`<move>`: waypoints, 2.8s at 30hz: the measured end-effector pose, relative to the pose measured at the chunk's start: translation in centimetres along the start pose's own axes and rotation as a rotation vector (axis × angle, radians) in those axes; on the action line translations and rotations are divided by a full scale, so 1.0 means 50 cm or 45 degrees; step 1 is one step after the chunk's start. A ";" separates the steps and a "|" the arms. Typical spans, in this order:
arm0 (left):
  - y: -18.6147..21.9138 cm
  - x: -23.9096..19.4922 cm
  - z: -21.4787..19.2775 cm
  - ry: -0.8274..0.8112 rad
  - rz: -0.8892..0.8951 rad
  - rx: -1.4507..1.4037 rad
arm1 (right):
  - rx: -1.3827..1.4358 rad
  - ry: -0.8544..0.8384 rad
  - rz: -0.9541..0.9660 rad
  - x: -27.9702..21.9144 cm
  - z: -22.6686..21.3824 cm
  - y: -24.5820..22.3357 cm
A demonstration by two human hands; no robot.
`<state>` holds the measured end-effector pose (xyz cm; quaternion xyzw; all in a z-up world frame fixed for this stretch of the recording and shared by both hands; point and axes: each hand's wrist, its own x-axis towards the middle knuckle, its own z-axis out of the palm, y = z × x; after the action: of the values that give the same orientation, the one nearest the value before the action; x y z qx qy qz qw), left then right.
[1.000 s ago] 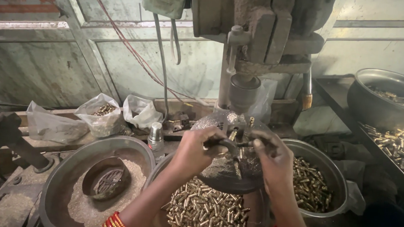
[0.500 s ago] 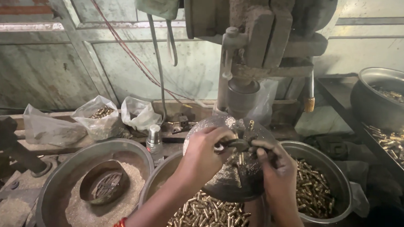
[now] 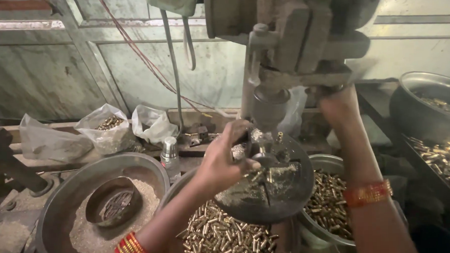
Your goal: Operating a mechanical press to process small brass metal components.
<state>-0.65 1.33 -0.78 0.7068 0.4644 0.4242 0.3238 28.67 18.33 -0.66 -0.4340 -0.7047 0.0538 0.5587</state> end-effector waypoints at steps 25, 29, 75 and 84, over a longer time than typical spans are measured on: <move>0.005 -0.044 0.084 0.376 0.514 0.364 | 0.100 -0.428 0.837 -0.316 0.042 0.174; 0.003 -0.031 0.088 0.324 0.462 0.328 | -0.167 -0.624 0.479 -0.479 0.107 0.441; -0.048 -0.050 -0.003 -0.380 -0.028 -0.631 | 0.991 -0.169 0.758 -0.341 0.040 -0.229; -0.002 -0.050 -0.010 -0.037 0.014 0.125 | 0.643 0.076 1.002 -0.338 0.052 -0.226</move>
<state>-1.64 -0.94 -1.41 0.7305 0.4759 0.3924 0.2932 20.25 1.07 -7.81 -0.5201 -0.4350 0.4190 0.6039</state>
